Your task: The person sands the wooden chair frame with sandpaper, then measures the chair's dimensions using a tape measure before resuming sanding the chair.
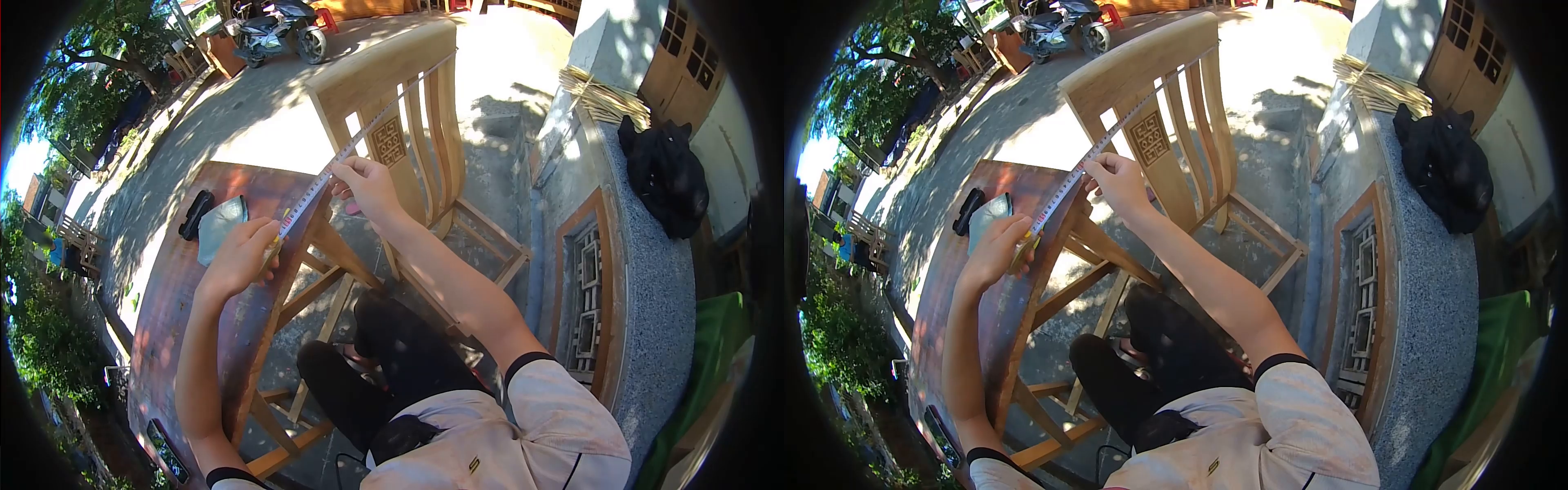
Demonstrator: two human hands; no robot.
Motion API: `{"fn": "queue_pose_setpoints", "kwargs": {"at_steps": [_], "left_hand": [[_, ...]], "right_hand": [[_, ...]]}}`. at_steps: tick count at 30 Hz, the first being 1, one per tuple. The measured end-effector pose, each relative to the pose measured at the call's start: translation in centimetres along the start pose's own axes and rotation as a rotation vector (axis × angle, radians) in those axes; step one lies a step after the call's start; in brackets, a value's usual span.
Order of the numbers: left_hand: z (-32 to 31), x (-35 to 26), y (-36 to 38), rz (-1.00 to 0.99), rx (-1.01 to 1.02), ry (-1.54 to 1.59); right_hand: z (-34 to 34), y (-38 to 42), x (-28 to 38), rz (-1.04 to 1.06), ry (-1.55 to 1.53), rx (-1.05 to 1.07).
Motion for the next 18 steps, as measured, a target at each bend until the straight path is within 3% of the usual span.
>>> {"fn": "queue_pose_setpoints", "kwargs": {"at_steps": [4, 18], "left_hand": [[0.1, 1.0, -0.7, -0.019, 0.035, 0.107], [2.7, -1.3, 0.2, -0.077, -0.059, 0.017]], "right_hand": [[-0.2, 0.0, 0.0, 0.174, -0.041, -0.065], [-0.8, -1.6, 0.7, 0.160, -0.068, 0.014]]}}
Point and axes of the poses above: each hand's wrist, its own y-axis away from the middle knuckle, its own z-axis out of the back of the hand, x = y × z, the point moved 1 cm from there along -y, towards the middle knuckle, and after that the axes turned 5 degrees about y, right-handed, at the moved point
